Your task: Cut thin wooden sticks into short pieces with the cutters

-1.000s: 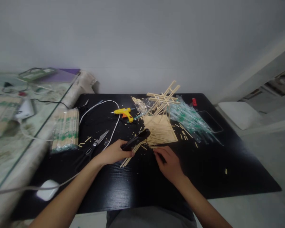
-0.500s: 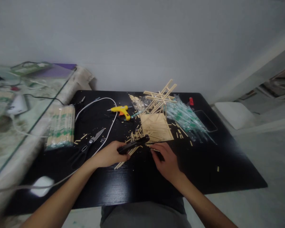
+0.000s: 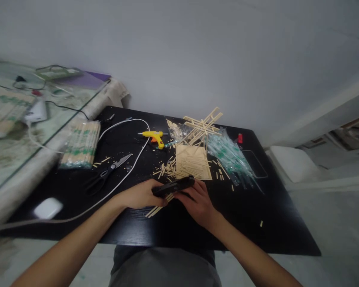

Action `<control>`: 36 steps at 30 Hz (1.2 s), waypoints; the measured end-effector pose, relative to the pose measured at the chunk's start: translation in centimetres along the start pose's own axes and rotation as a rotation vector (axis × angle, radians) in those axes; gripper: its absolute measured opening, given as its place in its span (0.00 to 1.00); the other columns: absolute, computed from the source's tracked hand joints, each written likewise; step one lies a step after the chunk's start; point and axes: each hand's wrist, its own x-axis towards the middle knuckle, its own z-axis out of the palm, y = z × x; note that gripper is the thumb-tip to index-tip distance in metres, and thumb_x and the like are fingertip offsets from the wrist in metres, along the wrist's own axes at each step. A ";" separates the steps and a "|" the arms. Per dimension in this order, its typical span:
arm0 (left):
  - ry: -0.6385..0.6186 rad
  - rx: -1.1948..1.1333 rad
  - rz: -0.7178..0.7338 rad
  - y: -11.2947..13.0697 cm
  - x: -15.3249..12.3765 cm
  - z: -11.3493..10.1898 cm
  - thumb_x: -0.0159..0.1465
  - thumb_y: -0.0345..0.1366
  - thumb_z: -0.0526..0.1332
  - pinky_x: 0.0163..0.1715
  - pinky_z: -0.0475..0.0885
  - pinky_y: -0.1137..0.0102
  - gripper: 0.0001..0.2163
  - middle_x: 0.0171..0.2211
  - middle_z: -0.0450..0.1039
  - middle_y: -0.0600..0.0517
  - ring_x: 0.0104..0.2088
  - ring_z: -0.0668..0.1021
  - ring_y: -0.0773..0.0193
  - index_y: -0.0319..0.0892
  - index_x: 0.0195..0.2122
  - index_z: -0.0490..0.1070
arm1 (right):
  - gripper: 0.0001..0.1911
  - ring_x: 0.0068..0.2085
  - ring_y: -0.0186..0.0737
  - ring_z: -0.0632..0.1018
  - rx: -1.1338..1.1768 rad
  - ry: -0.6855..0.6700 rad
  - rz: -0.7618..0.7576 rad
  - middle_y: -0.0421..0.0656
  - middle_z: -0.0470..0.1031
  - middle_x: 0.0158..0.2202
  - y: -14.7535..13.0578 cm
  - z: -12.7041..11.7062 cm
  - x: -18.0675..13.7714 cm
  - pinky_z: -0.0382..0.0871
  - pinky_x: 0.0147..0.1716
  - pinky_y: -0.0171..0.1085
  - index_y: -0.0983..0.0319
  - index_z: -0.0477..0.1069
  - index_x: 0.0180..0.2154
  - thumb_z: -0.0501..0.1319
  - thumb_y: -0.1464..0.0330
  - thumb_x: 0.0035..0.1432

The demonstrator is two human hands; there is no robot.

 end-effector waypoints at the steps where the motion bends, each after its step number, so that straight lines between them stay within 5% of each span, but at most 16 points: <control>1: 0.014 0.019 0.001 0.1 0.1 0.0 0.56 0.38 0.64 0.34 0.64 0.71 0.08 0.28 0.72 0.56 0.31 0.71 0.65 0.39 0.33 0.77 | 0.09 0.45 0.41 0.78 0.011 -0.013 -0.016 0.42 0.82 0.40 0.3 -0.2 -0.1 0.69 0.49 0.43 0.58 0.78 0.44 0.61 0.74 0.68; 7: 0.071 0.305 -0.054 -0.1 -1.3 -1.6 0.61 0.44 0.62 0.30 0.63 0.72 0.12 0.27 0.74 0.56 0.28 0.73 0.65 0.40 0.33 0.77 | 0.11 0.42 0.42 0.80 0.025 -0.100 0.025 0.47 0.81 0.41 3.1 -1.8 -2.2 0.75 0.44 0.41 0.61 0.77 0.48 0.58 0.75 0.69; 12: 0.130 0.702 -0.025 -0.5 -3.1 -1.5 0.64 0.37 0.59 0.33 0.66 0.71 0.07 0.31 0.78 0.52 0.32 0.79 0.62 0.43 0.35 0.76 | 0.17 0.41 0.44 0.82 0.020 -0.206 0.387 0.48 0.81 0.42 6.0 -4.3 -3.8 0.79 0.42 0.43 0.59 0.74 0.55 0.52 0.72 0.71; 18: 0.110 1.060 -0.019 -0.5 -2.1 -0.2 0.59 0.27 0.59 0.37 0.72 0.65 0.10 0.38 0.80 0.47 0.38 0.82 0.53 0.43 0.40 0.74 | 0.14 0.44 0.47 0.83 0.078 -0.114 0.450 0.48 0.82 0.45 7.0 -6.6 1.1 0.77 0.44 0.43 0.58 0.76 0.52 0.55 0.67 0.71; 22: 0.158 1.052 -0.010 -0.7 -1.6 -0.5 0.61 0.30 0.59 0.36 0.72 0.65 0.09 0.38 0.80 0.47 0.38 0.82 0.53 0.44 0.43 0.73 | 0.12 0.31 0.40 0.81 0.156 -0.152 0.388 0.43 0.82 0.33 6.1 -8.0 6.2 0.76 0.37 0.38 0.60 0.76 0.47 0.55 0.68 0.70; 28: 0.303 0.928 -0.041 0.3 -1.9 -1.2 0.64 0.38 0.59 0.36 0.70 0.67 0.09 0.35 0.80 0.50 0.34 0.81 0.57 0.45 0.45 0.73 | 0.13 0.42 0.41 0.82 0.305 0.161 0.359 0.45 0.81 0.46 4.3 -10.0 10.8 0.77 0.43 0.40 0.58 0.76 0.51 0.58 0.66 0.69; 32: 0.522 0.719 0.040 3.7 -1.9 -2.1 0.67 0.45 0.58 0.33 0.67 0.71 0.12 0.29 0.77 0.54 0.29 0.77 0.63 0.44 0.39 0.75 | 0.13 0.47 0.45 0.82 0.295 0.266 0.345 0.44 0.82 0.46 3.4 -10.7 11.7 0.77 0.47 0.45 0.56 0.79 0.49 0.59 0.64 0.69; 36: 0.801 0.585 0.190 8.4 -0.7 -2.7 0.67 0.47 0.59 0.34 0.66 0.72 0.14 0.31 0.76 0.55 0.32 0.74 0.65 0.42 0.40 0.75 | 0.15 0.36 0.40 0.82 0.319 0.233 0.383 0.42 0.82 0.38 3.2 -11.0 11.3 0.78 0.38 0.41 0.54 0.76 0.54 0.57 0.64 0.70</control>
